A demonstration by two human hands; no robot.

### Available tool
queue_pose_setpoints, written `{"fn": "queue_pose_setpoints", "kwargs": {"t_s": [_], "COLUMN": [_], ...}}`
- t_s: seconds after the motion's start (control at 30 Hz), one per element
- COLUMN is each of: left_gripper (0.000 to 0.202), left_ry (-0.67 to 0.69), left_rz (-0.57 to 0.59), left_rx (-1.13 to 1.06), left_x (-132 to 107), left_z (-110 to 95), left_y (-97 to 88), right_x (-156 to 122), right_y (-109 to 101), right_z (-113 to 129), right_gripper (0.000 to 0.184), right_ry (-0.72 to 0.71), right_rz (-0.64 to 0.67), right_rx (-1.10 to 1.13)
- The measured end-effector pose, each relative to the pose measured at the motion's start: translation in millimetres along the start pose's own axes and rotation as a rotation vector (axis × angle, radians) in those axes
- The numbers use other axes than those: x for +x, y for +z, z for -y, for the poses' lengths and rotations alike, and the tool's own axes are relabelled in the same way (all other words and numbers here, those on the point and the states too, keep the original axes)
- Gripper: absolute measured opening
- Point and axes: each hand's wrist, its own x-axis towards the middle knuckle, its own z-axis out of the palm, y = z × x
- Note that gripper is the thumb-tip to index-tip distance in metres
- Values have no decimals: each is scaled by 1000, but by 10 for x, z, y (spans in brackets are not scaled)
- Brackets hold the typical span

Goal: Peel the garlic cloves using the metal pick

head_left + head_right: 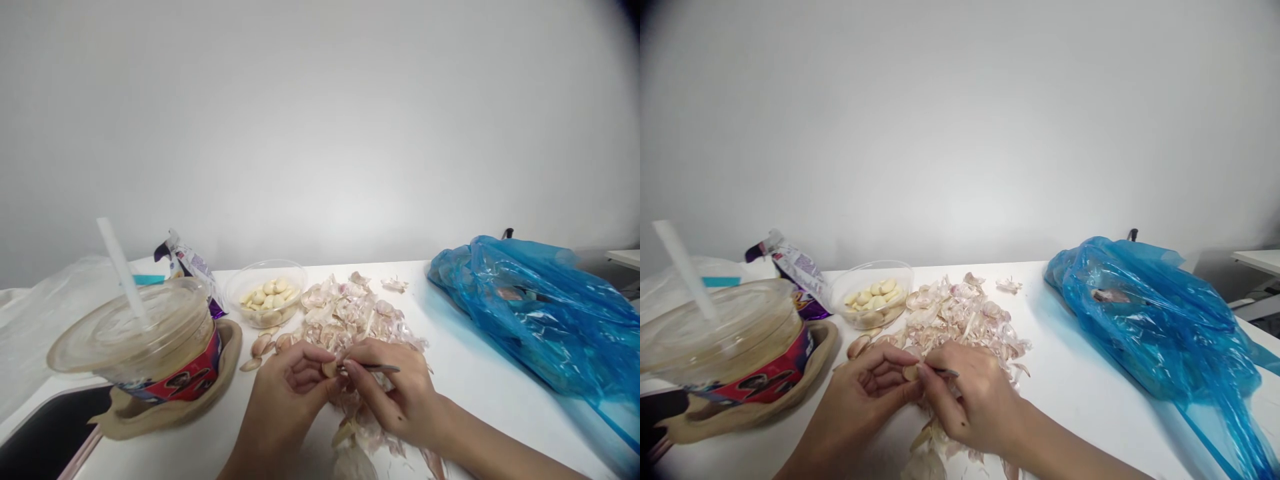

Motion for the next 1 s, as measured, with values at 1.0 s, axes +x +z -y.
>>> {"fn": "queue_pose_setpoints", "kwargs": {"t_s": [1.0], "left_gripper": [14], "left_ry": [-18], "left_rz": [38], "left_rx": [1], "left_x": [-31], "left_z": [-31], "left_y": [21], "right_x": [8], "right_y": [-11], "right_z": [16], "right_gripper": [12], "right_ry": [-25], "right_rz": [23], "right_rx": [-17]}}
